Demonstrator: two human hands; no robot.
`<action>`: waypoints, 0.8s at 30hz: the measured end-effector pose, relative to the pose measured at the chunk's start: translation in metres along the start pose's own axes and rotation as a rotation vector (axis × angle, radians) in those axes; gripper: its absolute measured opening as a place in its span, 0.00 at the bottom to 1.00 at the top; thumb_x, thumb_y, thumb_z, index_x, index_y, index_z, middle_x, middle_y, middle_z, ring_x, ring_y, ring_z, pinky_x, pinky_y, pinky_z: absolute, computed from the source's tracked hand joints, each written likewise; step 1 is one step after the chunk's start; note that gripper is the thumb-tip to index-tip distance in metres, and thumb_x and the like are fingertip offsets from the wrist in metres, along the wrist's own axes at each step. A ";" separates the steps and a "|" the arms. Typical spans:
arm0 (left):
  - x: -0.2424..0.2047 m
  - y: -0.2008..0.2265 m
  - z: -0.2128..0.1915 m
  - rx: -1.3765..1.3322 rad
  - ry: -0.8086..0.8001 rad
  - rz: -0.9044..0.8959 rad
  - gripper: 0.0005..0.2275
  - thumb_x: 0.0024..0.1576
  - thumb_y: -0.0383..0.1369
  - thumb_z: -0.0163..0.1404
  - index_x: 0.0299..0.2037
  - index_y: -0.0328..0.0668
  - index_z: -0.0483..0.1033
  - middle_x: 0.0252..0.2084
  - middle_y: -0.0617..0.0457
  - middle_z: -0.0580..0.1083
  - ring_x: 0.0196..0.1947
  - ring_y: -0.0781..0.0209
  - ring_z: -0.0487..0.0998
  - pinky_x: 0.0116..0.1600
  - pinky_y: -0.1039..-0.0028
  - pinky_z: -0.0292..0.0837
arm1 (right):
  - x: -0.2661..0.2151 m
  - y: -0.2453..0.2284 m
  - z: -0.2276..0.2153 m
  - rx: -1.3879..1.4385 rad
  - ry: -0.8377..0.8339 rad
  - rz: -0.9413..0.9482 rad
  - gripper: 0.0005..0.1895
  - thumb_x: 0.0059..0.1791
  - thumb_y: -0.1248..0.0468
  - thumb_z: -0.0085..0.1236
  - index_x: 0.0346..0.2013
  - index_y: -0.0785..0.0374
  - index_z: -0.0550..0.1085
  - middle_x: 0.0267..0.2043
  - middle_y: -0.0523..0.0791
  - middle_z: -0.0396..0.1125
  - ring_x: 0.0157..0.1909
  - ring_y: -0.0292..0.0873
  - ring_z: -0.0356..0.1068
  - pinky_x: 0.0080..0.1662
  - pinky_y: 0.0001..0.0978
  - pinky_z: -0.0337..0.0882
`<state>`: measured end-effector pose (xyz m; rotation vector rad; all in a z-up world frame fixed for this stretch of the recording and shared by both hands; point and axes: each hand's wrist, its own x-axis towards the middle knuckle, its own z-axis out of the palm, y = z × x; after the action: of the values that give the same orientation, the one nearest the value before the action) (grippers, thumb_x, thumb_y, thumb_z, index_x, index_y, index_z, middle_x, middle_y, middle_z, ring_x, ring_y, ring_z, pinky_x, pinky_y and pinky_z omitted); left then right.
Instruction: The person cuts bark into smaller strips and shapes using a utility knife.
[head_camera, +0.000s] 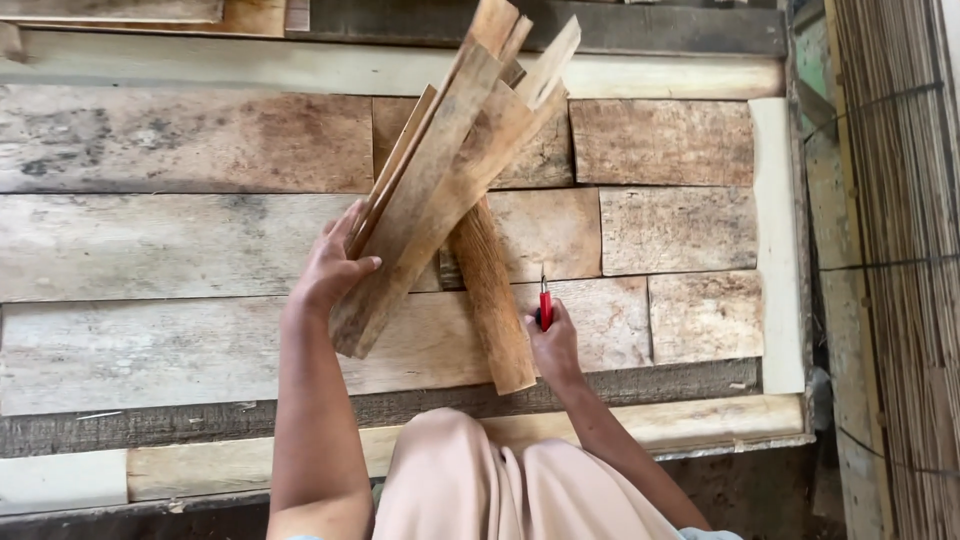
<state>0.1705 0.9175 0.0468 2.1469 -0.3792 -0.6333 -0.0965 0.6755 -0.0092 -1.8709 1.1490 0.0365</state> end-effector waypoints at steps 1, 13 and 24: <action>0.006 -0.012 0.008 0.001 -0.012 -0.004 0.44 0.43 0.33 0.67 0.73 0.61 0.61 0.62 0.40 0.67 0.65 0.38 0.68 0.67 0.53 0.63 | 0.000 0.002 0.001 0.000 0.001 0.013 0.09 0.48 0.58 0.62 0.39 0.54 0.72 0.37 0.49 0.71 0.45 0.53 0.74 0.47 0.45 0.72; 0.006 -0.017 0.062 0.477 0.297 0.321 0.38 0.48 0.43 0.64 0.70 0.43 0.66 0.62 0.37 0.68 0.62 0.38 0.67 0.68 0.56 0.56 | -0.038 0.002 0.040 -0.048 0.162 -0.451 0.15 0.45 0.66 0.63 0.43 0.61 0.70 0.39 0.53 0.67 0.43 0.64 0.72 0.42 0.54 0.74; 0.000 0.025 0.058 0.581 0.237 0.126 0.35 0.55 0.44 0.58 0.73 0.40 0.65 0.73 0.39 0.48 0.67 0.32 0.43 0.70 0.45 0.46 | -0.045 -0.014 0.013 -0.486 -0.068 -0.261 0.36 0.48 0.45 0.63 0.62 0.56 0.60 0.55 0.51 0.55 0.37 0.48 0.72 0.31 0.33 0.83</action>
<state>0.1367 0.8646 0.0371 2.6833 -0.6181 -0.1996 -0.1066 0.7176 0.0127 -2.4160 0.8917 0.2488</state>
